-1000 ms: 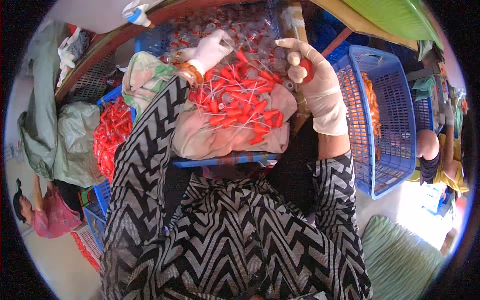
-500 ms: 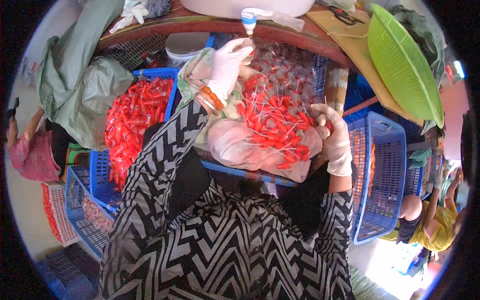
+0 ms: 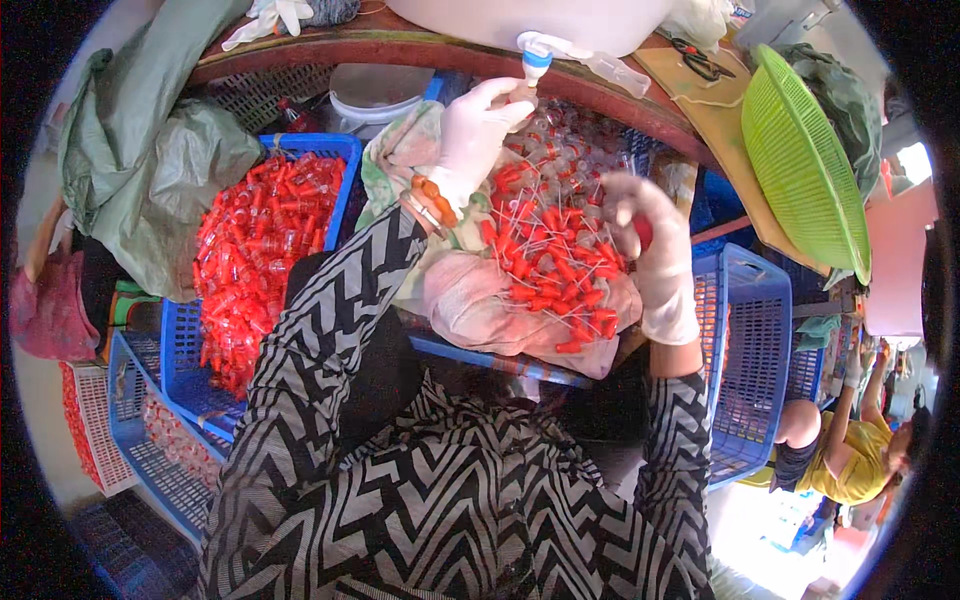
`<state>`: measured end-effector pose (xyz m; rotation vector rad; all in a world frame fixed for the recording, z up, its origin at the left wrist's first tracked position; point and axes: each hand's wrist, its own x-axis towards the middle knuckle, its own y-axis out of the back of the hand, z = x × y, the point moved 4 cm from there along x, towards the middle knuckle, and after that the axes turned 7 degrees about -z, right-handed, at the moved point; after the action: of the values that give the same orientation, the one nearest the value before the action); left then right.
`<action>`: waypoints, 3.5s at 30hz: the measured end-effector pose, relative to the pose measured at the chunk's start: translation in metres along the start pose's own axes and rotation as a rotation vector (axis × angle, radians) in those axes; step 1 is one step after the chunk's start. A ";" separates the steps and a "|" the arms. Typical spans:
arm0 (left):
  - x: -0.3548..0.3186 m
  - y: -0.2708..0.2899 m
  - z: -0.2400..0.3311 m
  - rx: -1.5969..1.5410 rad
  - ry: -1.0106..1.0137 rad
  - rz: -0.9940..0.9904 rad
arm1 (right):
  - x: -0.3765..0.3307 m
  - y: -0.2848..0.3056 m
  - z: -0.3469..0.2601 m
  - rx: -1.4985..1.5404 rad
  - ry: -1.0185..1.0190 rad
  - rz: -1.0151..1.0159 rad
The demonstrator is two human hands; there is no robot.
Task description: Packing small red items into plastic bags from a storage crate.
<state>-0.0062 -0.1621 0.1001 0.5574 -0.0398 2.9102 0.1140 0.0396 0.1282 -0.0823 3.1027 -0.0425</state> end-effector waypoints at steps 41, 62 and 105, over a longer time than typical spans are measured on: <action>0.001 -0.004 0.003 -0.033 0.020 -0.014 | 0.057 -0.034 -0.017 0.223 0.055 0.069; -0.038 -0.048 0.014 0.473 -0.328 -0.354 | 0.020 -0.029 -0.024 -1.543 0.682 0.049; -0.098 -0.063 0.029 0.369 -0.243 -0.575 | -0.040 -0.008 0.058 -0.191 -0.078 0.061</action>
<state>0.1049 -0.1183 0.0905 0.8168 0.5410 2.2829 0.1566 0.0324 0.0722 0.0060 3.0201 0.2526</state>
